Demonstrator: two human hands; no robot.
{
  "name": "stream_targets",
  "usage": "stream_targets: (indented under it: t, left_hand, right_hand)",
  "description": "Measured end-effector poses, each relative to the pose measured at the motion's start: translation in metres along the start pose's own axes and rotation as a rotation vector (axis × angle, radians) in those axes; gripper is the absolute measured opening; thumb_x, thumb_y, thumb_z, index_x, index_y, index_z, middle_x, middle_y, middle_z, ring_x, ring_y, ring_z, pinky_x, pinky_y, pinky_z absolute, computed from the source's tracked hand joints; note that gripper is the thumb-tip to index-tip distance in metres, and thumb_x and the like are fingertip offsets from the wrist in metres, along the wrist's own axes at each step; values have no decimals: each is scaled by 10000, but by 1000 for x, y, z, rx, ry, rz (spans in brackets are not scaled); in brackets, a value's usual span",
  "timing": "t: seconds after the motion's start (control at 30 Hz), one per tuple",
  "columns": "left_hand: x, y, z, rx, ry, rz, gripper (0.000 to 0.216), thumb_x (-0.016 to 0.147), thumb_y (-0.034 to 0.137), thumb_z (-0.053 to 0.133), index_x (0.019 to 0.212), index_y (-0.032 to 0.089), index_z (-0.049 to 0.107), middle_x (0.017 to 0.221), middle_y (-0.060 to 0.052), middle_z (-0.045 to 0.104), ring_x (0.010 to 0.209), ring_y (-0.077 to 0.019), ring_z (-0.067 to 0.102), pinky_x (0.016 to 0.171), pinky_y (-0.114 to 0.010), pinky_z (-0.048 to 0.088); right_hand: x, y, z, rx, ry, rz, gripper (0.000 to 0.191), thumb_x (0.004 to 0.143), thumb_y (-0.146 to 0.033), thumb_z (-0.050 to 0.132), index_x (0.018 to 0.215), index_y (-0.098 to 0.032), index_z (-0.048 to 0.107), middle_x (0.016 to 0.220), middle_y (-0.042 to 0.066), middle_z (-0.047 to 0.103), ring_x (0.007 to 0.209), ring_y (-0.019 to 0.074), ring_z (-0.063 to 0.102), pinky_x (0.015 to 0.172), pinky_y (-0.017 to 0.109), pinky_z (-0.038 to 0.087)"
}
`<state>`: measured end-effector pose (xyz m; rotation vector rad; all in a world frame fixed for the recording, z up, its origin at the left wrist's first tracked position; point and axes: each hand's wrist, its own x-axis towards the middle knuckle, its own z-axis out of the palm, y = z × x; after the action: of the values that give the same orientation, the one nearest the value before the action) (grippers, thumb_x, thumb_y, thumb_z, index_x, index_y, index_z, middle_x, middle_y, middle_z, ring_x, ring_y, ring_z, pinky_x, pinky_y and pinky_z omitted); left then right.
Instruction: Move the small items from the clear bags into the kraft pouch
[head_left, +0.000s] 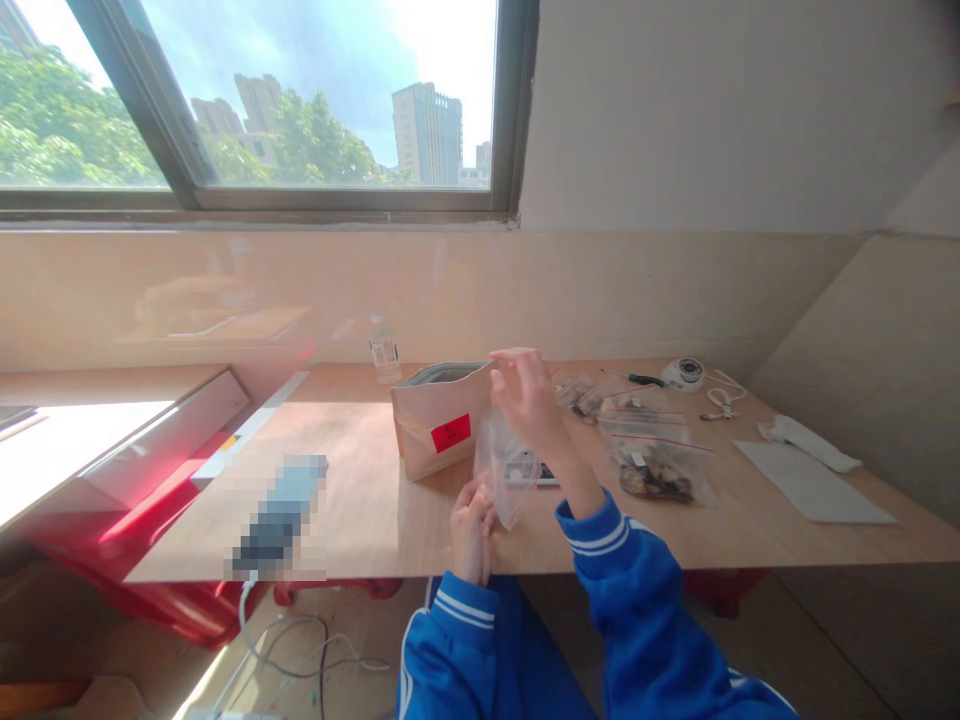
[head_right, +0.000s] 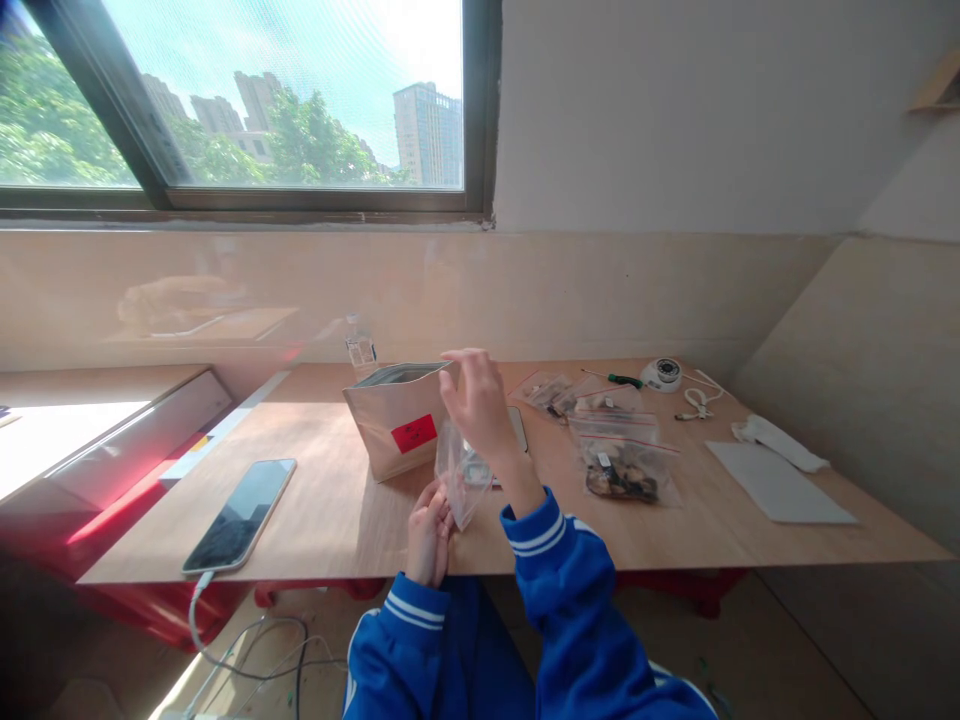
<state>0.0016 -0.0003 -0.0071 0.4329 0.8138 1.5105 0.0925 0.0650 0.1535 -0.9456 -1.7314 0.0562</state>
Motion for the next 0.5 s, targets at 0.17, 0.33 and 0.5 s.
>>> stream_targets:
  t: [0.17,0.33,0.5]
  left_hand:
    - [-1,1,4,11,33,25,430,601,355,782,952,139,659,893,-66,704,823,-144,658,749,-240,489]
    - [-4,8,-1,22,47,32,422,540,339,822,886,149,672,852,-46,695,761,-131,645,686,-231,488]
    - [-5,38,-17,195,-12,-82,417,472,246,863,835,132,693,786,-42,691,721,-113,632,680,-204,476]
  right_hand:
    - [-86,19,-6,111,91,598,630,720,-493,662,1212,-156,459,1226,162,529,1146,275,508,961,427,413]
    - [-137,30,14,583,-18,970,532,684,-578,635,995,-149,581,906,115,689,846,256,659,743,357,515]
    - [-137,36,2,730,118,1070,543,603,-633,672,873,-165,617,710,81,692,624,235,646,554,322,497]
